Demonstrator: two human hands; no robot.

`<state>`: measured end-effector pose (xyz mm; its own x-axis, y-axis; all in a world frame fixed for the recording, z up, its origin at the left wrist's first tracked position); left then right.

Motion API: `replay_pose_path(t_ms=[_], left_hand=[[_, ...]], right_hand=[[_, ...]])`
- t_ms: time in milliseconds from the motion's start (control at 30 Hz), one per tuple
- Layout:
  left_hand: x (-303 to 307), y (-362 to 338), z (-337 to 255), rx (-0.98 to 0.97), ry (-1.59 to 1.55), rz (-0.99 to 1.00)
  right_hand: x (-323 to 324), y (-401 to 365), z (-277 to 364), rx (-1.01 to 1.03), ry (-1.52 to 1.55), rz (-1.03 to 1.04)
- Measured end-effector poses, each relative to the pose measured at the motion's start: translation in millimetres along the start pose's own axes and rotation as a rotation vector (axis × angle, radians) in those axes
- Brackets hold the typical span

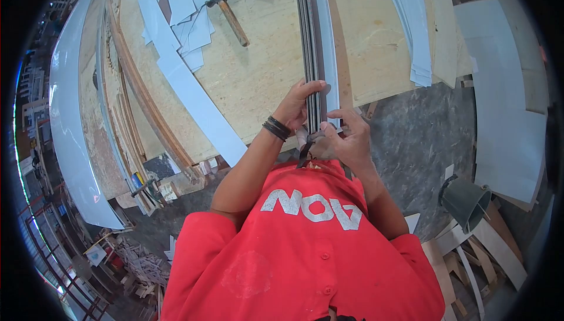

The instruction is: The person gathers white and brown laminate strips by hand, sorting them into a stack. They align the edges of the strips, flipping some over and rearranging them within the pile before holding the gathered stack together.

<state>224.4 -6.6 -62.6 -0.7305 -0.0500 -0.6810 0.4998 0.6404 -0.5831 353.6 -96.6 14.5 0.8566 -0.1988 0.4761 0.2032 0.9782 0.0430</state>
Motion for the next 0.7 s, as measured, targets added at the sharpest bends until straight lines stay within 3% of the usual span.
replay_pose_path(t_ms=[200, 400, 500, 700], left_hand=[[-0.4, 2.5, 2.7, 0.016, -0.025, 0.018], [3.4, 3.4, 0.4, 0.025, 0.021, 0.083], [-1.3, 1.8, 1.5, 0.01, 0.013, 0.059], [-3.8, -2.5, -2.7, 0.012, 0.011, 0.019]], right_hand=[[1.6, -2.7, 0.1, -0.135, 0.107, -0.048], [1.5, -1.3, -3.9, 0.105, 0.009, 0.007], [-3.2, -2.1, -2.0, -0.032, 0.098, -0.002], [2.1, 2.6, 7.6, 0.006, 0.015, -0.011]])
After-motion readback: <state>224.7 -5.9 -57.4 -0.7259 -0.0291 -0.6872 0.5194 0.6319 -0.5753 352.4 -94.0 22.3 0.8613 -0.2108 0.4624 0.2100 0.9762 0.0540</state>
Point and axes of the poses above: each hand's wrist, its own y-axis towards the middle knuckle, its own x-axis out of the back of the hand, z = x × y, the point moved 3 cm from there along y, towards the middle knuckle, and after that the axes turned 5 degrees about -z, right-handed, at the moved point
